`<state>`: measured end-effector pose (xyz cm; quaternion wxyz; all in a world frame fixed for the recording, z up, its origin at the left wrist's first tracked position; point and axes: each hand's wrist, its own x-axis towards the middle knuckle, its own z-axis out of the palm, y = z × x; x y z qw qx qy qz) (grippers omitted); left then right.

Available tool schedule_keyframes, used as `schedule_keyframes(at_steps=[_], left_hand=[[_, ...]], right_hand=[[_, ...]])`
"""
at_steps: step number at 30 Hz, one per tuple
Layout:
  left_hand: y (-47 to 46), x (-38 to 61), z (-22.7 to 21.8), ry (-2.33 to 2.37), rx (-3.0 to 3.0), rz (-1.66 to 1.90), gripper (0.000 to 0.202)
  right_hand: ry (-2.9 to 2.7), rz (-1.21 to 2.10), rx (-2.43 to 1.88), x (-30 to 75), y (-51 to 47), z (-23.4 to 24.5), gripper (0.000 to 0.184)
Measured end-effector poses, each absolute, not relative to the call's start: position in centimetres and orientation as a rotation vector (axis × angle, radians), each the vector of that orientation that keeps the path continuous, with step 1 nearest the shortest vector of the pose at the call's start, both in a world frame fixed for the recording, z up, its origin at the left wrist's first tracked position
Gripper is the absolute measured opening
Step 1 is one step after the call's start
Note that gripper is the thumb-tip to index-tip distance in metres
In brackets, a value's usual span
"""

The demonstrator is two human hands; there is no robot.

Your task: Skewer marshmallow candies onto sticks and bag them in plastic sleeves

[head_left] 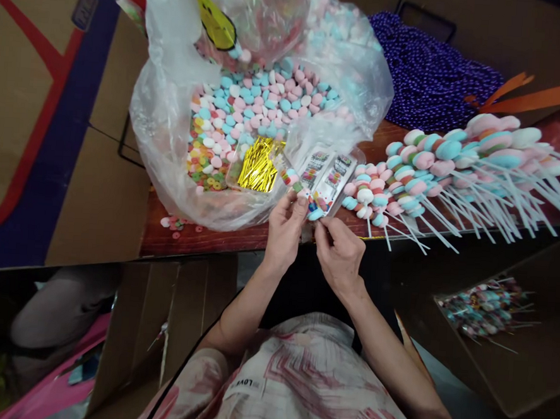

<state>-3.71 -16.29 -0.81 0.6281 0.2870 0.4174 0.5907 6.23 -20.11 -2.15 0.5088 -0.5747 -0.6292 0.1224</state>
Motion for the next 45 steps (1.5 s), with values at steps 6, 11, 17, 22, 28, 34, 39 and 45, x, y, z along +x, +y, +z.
schedule_keyframes(at_steps=[6,11,17,22,28,34,39,45], left_hand=[[-16.1,-3.8,-1.0,0.892,0.52,1.337,0.037],[-16.4,-3.7,-1.0,0.871,0.503,1.283,0.038],[-16.8,-3.0,-0.7,0.822,0.437,1.28,0.025],[-16.9,-2.9,-0.3,0.819,0.351,1.245,0.005],[-16.5,-2.9,-0.1,0.823,0.307,1.222,0.012],[-16.5,-2.8,-0.4,0.769,0.324,1.18,0.008],[-16.4,-3.2,-0.2,0.761,0.415,1.269,0.015],[-16.0,-3.4,0.1,0.812,0.484,1.257,0.016]], right_hand=[[-1.33,0.427,-1.382,6.1,-20.6,-2.6,0.018],[-1.294,0.438,-1.319,5.9,-21.0,-2.4,0.019],[-1.375,0.397,-1.223,6.1,-20.6,-2.6,0.023],[-1.426,0.376,-1.18,6.6,-20.0,-2.9,0.023],[-1.056,0.75,-1.256,6.2,-20.4,-2.5,0.014],[-1.135,0.836,-1.305,6.5,-20.9,-1.6,0.017],[-1.319,0.458,-1.32,6.5,-20.5,-1.8,0.013],[-1.439,0.219,-1.341,6.4,-20.4,-2.7,0.015]])
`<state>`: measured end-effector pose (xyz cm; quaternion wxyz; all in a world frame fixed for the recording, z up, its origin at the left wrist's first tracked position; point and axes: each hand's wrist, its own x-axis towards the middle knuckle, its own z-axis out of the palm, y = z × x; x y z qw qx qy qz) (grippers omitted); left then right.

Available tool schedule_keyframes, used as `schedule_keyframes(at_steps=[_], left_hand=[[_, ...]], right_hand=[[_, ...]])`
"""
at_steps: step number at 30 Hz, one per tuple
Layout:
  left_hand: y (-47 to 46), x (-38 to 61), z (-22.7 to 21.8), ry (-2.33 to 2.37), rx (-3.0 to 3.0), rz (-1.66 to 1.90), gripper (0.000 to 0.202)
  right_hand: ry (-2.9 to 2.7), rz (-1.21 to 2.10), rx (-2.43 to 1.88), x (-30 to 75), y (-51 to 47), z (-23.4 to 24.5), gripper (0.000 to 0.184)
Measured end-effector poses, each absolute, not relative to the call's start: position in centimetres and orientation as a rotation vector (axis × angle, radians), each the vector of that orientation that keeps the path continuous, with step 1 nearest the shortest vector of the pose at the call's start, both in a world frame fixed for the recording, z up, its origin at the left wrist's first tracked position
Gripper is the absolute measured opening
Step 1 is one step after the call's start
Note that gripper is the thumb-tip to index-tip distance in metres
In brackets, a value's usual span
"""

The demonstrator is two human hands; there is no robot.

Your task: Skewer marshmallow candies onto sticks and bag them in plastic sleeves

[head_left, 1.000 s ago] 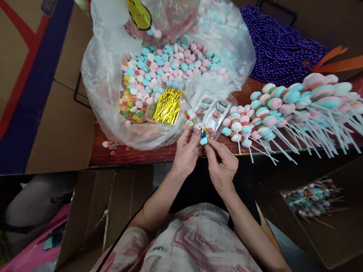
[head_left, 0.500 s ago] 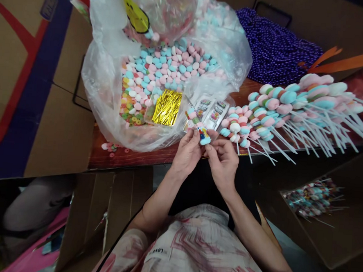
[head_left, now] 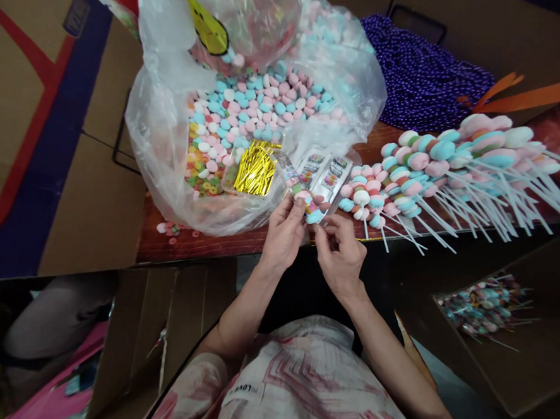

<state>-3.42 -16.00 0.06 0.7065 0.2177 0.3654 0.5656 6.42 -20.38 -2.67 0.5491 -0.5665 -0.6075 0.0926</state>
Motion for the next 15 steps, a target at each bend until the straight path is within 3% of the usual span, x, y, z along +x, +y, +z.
schedule_keyframes(at_steps=[4,15], left_hand=[[-16.04,-3.13,-0.04,0.808,0.447,1.255,0.016],[-16.81,-2.58,-0.22,0.771,0.351,1.227,0.02]], right_hand=[[-1.46,0.17,-1.283,6.34,-20.42,-2.81,0.026],[-1.563,0.171,-1.213,6.67,-19.97,-3.19,0.033]])
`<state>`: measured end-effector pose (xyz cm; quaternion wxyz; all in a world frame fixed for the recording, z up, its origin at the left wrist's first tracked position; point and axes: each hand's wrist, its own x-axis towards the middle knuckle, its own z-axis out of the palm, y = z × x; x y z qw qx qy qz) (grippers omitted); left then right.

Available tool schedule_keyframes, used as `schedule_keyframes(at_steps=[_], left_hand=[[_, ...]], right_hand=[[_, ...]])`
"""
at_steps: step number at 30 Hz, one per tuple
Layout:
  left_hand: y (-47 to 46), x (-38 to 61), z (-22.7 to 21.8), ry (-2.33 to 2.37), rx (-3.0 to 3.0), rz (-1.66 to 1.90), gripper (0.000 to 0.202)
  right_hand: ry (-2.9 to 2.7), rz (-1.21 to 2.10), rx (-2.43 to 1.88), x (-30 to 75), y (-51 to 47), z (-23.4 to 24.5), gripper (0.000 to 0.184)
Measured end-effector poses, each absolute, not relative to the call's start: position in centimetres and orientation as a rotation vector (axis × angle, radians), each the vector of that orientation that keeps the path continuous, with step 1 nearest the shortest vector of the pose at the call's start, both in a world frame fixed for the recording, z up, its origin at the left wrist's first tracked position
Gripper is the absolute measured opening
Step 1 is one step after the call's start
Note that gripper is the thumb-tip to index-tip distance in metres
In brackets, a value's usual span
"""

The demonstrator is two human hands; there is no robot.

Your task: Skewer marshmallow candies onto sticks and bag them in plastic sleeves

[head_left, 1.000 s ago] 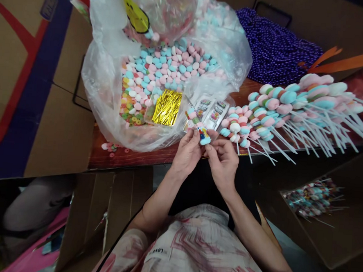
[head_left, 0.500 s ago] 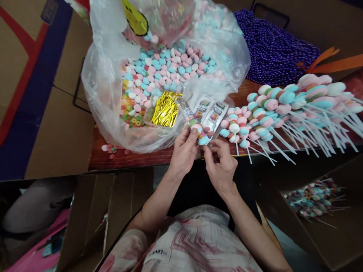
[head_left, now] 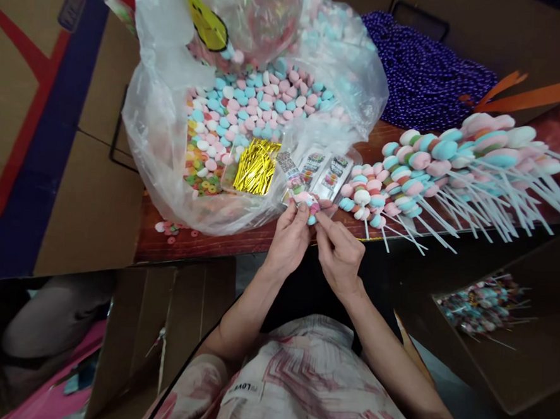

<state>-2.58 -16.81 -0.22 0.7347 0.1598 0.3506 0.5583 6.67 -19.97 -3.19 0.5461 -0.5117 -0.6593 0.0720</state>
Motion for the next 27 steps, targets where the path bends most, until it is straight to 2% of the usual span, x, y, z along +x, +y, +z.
schedule_keyframes(at_steps=[5,13,17,27], left_hand=[[-16.9,-2.7,-0.3,0.785,0.353,1.195,0.017],[-17.0,-2.5,-0.1,0.792,0.344,1.203,0.014],[-17.1,-2.3,0.0,0.796,0.341,1.212,0.011],[-17.2,-2.2,-0.1,0.791,0.359,1.204,0.014]], right_hand=[[-1.463,0.247,-1.192,6.3,-19.9,-2.9,0.033],[-1.335,0.201,-1.335,5.9,-20.7,-3.3,0.023],[-1.29,0.172,-1.362,5.7,-20.8,-3.4,0.026],[-1.542,0.036,-1.324,6.4,-20.8,-4.2,0.028]])
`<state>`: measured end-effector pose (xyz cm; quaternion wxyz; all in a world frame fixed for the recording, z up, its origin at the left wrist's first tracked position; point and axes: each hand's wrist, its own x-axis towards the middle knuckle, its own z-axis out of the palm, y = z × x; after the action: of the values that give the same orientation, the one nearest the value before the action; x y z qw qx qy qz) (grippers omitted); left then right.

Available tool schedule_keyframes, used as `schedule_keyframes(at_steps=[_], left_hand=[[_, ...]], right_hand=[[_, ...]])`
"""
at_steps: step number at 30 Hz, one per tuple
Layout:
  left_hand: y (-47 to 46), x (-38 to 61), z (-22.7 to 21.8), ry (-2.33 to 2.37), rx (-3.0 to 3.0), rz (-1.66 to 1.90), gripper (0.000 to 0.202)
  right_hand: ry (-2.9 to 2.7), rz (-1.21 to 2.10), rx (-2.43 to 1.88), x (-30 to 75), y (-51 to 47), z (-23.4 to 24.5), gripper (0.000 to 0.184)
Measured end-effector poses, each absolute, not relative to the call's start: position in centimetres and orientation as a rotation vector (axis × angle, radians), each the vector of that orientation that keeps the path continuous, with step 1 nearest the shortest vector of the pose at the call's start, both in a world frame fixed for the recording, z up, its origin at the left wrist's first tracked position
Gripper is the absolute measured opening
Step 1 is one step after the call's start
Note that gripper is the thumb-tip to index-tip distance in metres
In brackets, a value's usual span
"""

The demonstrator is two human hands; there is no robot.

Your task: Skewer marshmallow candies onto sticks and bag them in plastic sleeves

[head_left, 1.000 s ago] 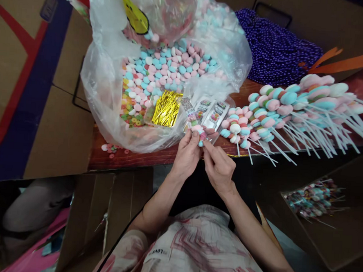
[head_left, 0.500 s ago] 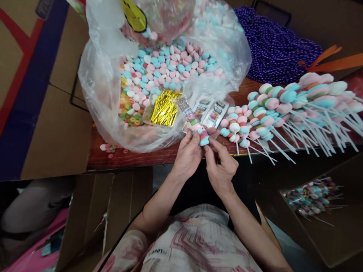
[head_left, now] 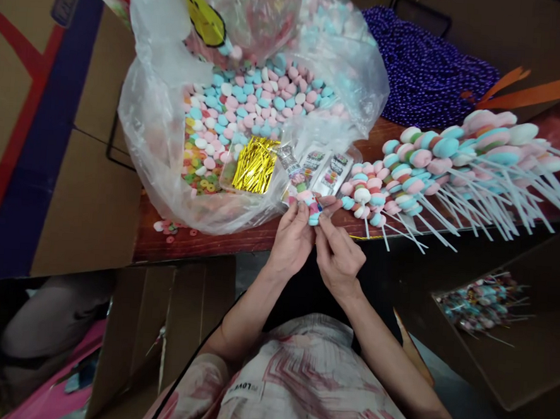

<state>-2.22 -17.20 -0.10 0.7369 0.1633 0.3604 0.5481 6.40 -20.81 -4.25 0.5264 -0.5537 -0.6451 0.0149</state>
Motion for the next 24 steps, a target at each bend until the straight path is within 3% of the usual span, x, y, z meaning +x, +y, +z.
schedule_keyframes(at_steps=[6,14,24], left_hand=[[-17.3,-2.3,-0.5,0.788,0.314,1.228,0.012],[-17.1,-2.3,-0.7,0.8,0.385,1.163,0.011],[-17.0,-2.3,-0.3,0.849,0.258,1.243,0.002]], right_hand=[[-1.613,-0.033,-1.321,6.7,-20.6,-4.7,0.029],[-1.436,0.251,-1.326,6.1,-20.4,-3.4,0.03],[-1.499,0.097,-1.314,6.0,-21.1,-4.4,0.036]])
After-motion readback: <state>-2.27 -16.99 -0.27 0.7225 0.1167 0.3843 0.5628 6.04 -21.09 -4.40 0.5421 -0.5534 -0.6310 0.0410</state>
